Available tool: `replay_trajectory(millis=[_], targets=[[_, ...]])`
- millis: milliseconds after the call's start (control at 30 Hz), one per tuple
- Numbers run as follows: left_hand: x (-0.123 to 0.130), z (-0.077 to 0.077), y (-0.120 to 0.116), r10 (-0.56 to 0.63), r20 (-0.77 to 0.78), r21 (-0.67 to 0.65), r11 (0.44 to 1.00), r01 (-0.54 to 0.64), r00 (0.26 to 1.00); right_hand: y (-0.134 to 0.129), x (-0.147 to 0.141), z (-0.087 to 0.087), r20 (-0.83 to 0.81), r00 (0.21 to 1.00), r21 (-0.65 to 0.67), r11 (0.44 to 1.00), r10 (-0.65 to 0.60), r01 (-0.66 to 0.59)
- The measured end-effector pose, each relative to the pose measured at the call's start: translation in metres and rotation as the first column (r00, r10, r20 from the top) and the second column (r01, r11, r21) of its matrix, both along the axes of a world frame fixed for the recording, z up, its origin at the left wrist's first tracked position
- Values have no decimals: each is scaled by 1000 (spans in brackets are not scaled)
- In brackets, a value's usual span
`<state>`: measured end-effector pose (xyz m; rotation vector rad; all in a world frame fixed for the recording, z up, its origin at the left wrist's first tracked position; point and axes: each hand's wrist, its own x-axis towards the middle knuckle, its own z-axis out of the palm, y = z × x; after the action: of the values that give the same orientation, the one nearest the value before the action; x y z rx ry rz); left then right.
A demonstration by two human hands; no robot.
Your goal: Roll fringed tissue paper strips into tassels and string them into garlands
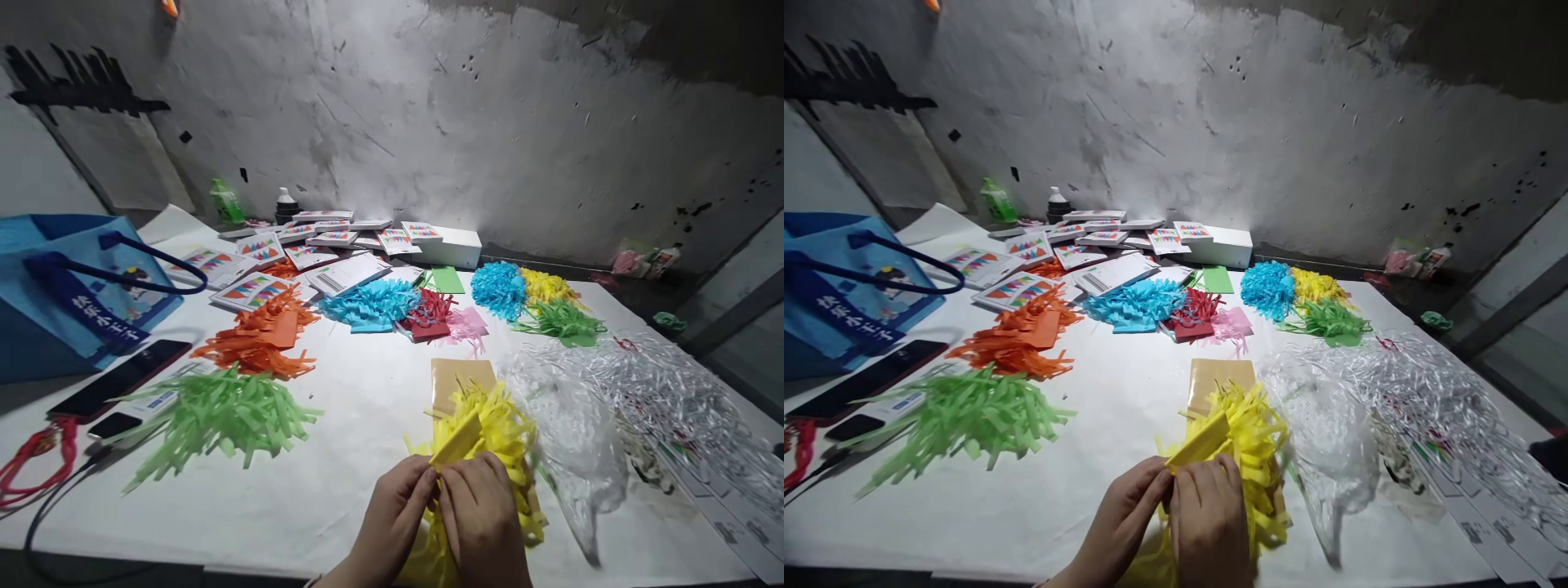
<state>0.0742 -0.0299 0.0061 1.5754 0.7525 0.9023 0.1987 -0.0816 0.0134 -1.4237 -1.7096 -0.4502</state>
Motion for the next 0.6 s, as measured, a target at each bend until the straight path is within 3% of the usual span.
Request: replay_trajectory(millis=[100, 200, 300, 400, 433, 500, 600], targets=[[-1, 0, 1, -22, 20, -45, 999, 23, 1000, -3, 8, 4, -80, 994, -12, 997, 81, -83], [-3, 0, 2, -38, 8, 5, 999, 38, 999, -4, 18, 8, -270, 959, -108, 987, 87, -120], [-4, 0, 4, -21, -39, 108, 994, 25, 999, -4, 27, 11, -494, 867, -303, 921, 68, -246], [-5, 1, 6, -35, -87, 170, 984, 50, 996, -4, 34, 15, -612, 788, -386, 844, 68, -372], [-5, 1, 7, -45, -101, 180, 982, 63, 994, -4, 35, 16, -606, 792, -382, 844, 78, -376], [-5, 3, 9, -54, -126, 185, 980, 77, 991, -4, 37, 17, -486, 866, -311, 903, 119, -298], [-3, 4, 10, -50, -149, 142, 987, 72, 987, -5, 36, 17, -128, 980, -111, 980, 151, -165]])
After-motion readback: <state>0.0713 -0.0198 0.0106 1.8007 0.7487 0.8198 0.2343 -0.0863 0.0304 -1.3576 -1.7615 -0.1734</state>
